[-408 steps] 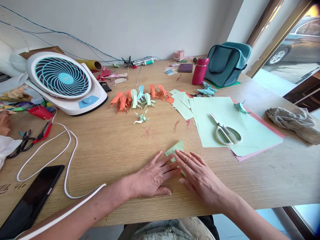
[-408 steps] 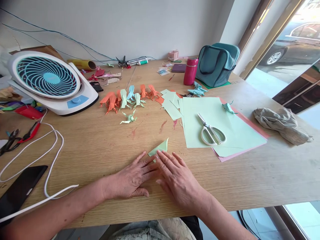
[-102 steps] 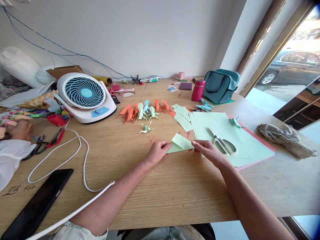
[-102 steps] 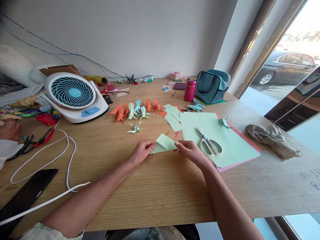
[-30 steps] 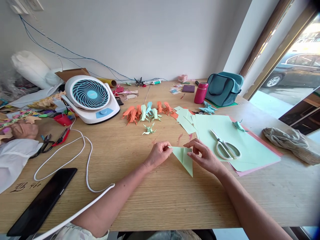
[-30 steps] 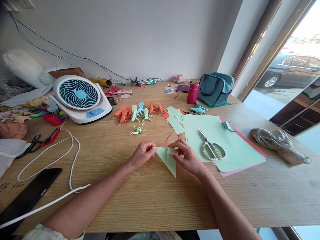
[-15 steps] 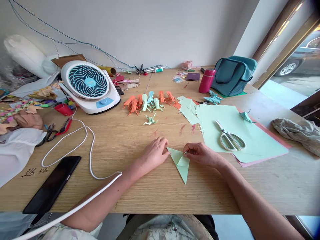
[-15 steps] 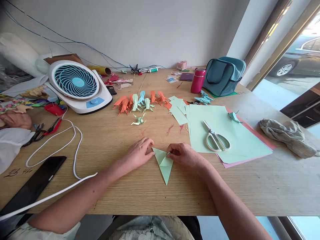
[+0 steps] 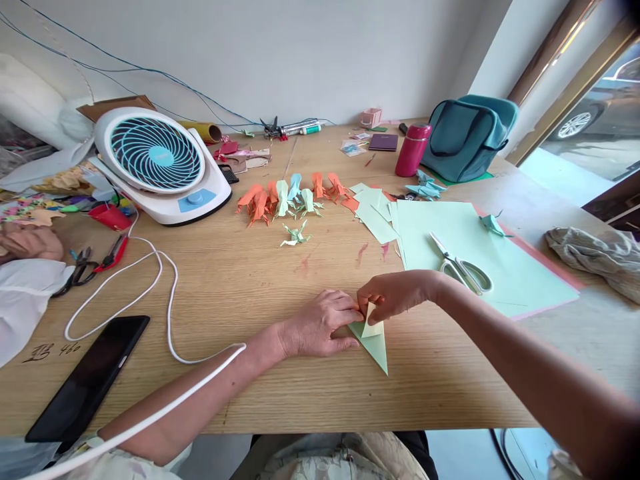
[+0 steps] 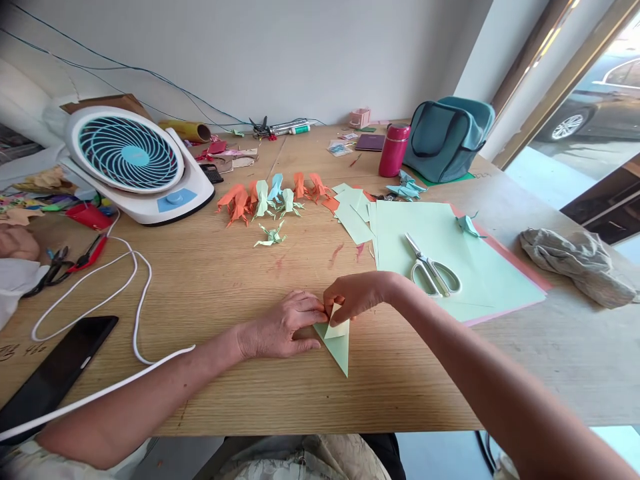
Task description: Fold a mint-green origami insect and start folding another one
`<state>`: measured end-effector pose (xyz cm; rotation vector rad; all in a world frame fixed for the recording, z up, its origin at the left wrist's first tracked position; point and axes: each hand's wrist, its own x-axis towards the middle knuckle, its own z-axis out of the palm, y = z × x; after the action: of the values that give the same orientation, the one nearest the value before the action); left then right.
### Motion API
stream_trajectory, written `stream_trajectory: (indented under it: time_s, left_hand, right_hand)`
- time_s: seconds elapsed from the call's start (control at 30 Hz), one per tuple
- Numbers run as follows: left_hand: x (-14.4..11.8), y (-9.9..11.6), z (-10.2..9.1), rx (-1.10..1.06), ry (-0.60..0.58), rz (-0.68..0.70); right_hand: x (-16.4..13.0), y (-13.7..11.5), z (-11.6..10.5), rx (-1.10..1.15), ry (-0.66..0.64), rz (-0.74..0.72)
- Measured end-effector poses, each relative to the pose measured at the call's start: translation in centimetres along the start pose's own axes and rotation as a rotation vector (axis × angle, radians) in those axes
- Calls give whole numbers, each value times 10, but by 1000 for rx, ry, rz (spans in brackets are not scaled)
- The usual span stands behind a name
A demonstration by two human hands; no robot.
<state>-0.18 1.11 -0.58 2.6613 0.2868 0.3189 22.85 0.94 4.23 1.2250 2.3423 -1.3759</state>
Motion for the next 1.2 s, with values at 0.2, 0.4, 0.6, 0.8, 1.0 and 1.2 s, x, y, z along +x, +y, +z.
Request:
stream_trajectory:
  time_s: [0.2,0.4,0.6,0.8,1.0,1.2]
  left_hand:
    - [0,-2,3,-27,8,-15]
    - [1,-2,2,7,9,-25]
    - [4,1,4,47,48,-27]
    - [8,4,5,66,95,-83]
    - [8,5,8,-4,129,-146]
    - [9,4,11,-79,153,-214]
  right_hand:
    - [12,-16,-17,-195,-232,72]
    - [7,-18,-7,-314,-143,178]
    - [-11,-11,3,-319,101,187]
    - [-20,-10,6,-301,200,171]
    - [-27,-5,13,-317,299,174]
    - [-27,-3,18,-333,380,152]
